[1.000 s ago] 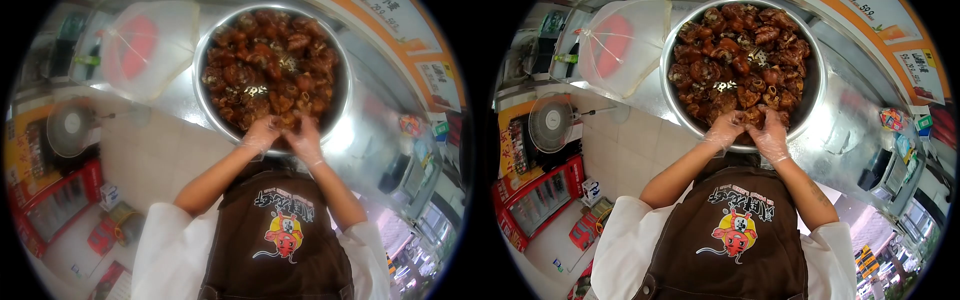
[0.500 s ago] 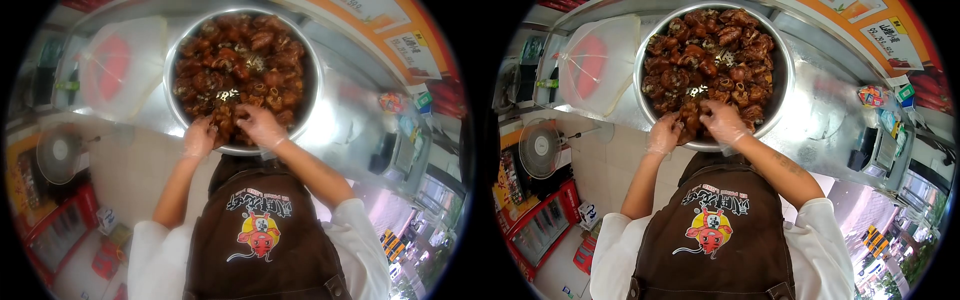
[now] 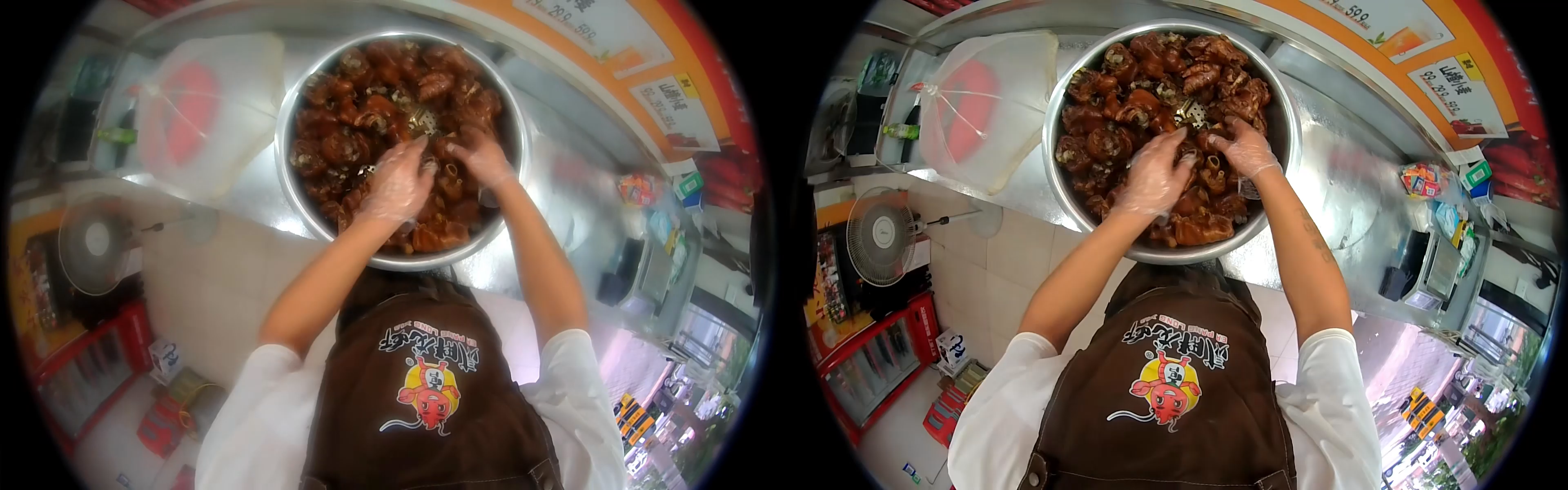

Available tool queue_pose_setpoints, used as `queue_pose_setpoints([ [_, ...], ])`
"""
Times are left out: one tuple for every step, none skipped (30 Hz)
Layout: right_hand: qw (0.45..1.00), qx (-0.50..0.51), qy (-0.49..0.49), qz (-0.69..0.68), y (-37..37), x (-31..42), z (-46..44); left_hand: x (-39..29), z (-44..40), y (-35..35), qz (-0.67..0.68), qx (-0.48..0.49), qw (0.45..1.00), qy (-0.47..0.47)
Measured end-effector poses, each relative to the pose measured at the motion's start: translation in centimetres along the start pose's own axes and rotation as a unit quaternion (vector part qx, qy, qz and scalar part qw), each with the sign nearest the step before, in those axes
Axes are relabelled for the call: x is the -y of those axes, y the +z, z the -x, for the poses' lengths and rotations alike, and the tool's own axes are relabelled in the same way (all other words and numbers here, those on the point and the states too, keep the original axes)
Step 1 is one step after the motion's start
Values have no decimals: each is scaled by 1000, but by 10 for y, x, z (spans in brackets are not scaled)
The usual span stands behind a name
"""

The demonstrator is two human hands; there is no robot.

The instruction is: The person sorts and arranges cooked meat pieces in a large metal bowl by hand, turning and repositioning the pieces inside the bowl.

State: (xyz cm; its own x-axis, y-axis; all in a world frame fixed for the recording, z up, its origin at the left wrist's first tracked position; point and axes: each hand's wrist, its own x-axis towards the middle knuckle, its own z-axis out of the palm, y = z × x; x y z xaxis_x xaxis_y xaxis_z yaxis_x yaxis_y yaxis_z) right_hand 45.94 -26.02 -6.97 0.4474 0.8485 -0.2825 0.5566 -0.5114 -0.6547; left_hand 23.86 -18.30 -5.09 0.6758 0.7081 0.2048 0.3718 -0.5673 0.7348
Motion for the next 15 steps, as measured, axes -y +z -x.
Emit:
queue_pose_setpoints([
  [1000, 0, -4, 0, -2, 2, -5, 1, -13, 15, -3, 4, 1000, -3],
  [1000, 14, 27, -4, -3, 5, -8, -5, -25, 22, -6, 56, 996, -66],
  [998, 31, 55, -9, -3, 8, -14, -3, -36, 34, -33, 85, 990, -107],
  [997, 44, 60, -29, 0, -1, -21, -8, -48, 36, -37, 134, 981, -138],
  [997, 49, 54, -30, 3, -9, -27, -13, -58, 35, -42, 181, 968, -169],
  [996, 61, 54, -19, 4, -13, -32, -13, -65, 37, -48, 214, 958, -184],
  [996, 74, 55, -8, 7, -18, -38, -14, -71, 36, -53, 246, 947, -199],
  [995, 69, 75, 2, 13, -21, -45, -16, -73, 35, -46, 258, 938, -226],
  [995, 73, 71, 0, 15, -22, -48, -17, -76, 34, -49, 256, 938, -230],
  [992, 91, 85, -22, 17, -24, -50, -17, -78, 33, -46, 281, 929, -236],
  [988, 107, 100, -44, 17, -26, -52, -16, -81, 32, -43, 306, 920, -240],
  [991, 94, 88, -40, 22, -36, -55, -15, -79, 33, -31, 290, 926, -241],
  [991, 94, 85, -41, 23, -42, -57, -12, -81, 33, -33, 288, 926, -241],
  [993, 87, 65, -43, 24, -51, -56, -9, -81, 35, -23, 294, 926, -235],
  [995, 80, 44, -44, 24, -55, -51, -6, -81, 39, -13, 299, 926, -230],
])
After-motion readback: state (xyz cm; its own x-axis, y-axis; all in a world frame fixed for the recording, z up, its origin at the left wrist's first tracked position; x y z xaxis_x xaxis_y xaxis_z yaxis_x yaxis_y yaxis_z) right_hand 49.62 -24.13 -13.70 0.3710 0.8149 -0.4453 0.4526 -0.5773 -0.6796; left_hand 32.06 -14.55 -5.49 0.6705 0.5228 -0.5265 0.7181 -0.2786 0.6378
